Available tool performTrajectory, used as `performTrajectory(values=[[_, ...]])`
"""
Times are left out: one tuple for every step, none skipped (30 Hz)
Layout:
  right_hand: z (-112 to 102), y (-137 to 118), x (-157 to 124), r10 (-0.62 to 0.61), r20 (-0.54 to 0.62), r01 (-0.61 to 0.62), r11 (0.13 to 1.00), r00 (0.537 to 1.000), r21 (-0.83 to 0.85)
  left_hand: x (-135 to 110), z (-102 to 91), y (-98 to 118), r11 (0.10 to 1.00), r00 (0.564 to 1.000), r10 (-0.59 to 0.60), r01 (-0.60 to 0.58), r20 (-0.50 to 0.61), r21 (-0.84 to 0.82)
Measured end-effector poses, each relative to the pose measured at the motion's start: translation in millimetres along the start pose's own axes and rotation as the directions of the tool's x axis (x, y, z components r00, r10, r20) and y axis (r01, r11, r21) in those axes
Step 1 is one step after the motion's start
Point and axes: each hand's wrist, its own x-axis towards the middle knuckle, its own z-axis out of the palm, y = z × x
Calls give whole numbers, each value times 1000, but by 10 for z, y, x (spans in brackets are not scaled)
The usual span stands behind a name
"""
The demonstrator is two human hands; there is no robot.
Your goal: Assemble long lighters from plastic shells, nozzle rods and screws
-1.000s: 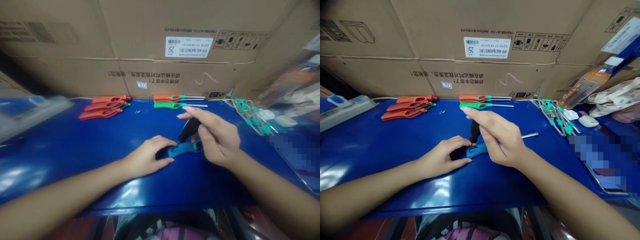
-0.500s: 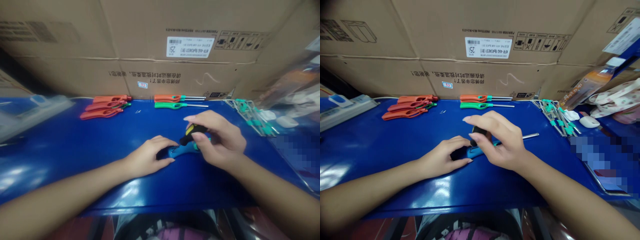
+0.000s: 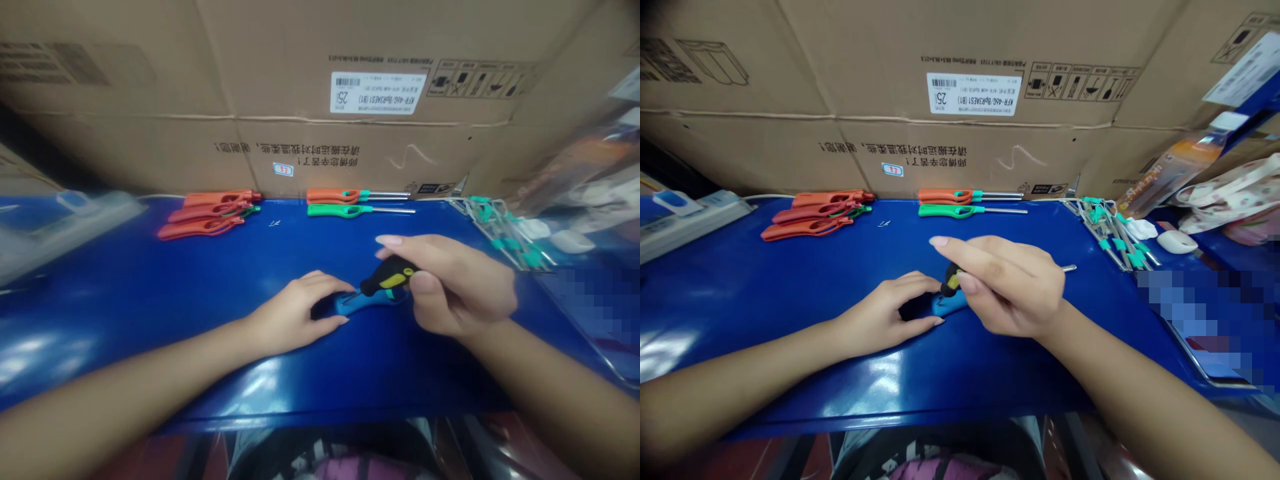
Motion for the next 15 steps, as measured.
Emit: performTrajectory(values=[[9,-10,4,-32,1,32,999,999,32,1,-1,2,1000,1000,-6,6,0,-2],[21,-21,11,-53,9,52,996,999,72,1,-1,3,1000,1000,-11,11,1,-3],[32,-30,20,-66,8,65,992,998,107,1,0,3,1000,1000,-14,14,1,-2],[41,-38,31,-63,9,61,991,998,117,0,0,3,1000,1000,-12,12,0,-1],[44,-41,40,-65,-3,65,993,998,100,-1,0,1,1000,1000,-8,8,-1,1],[41,-40,48,-82,-23,83,995,996,55,-1,0,-1,1000,1000,-3,3,-2,3],[34,-35,51,-106,-36,105,994,994,-5,-2,0,-2,1000,1000,4,-4,-3,4],[25,-27,50,-122,-38,119,991,992,-57,-2,0,-4,1000,1000,8,-8,-3,5],[17,-16,45,-114,-25,112,991,993,-77,-1,-1,-4,1000,1000,8,-8,-2,2],[12,-5,37,-78,-2,78,995,997,-55,-1,-1,-4,1000,1000,5,-5,1,-1],[13,7,27,-21,29,21,1000,999,6,0,-2,-4,1000,1000,0,0,2,-5],[17,18,18,48,65,-53,995,997,86,0,-1,-3,1000,1000,-5,5,0,-8],[25,28,11,111,104,-127,978,988,162,0,0,-3,1000,1000,-9,9,-1,-9],[32,37,8,151,132,-177,960,980,217,-1,2,-4,1000,1000,-11,11,-3,-10],[38,45,9,161,137,-191,952,977,240,-2,4,-5,1000,1000,-10,10,-5,-9]])
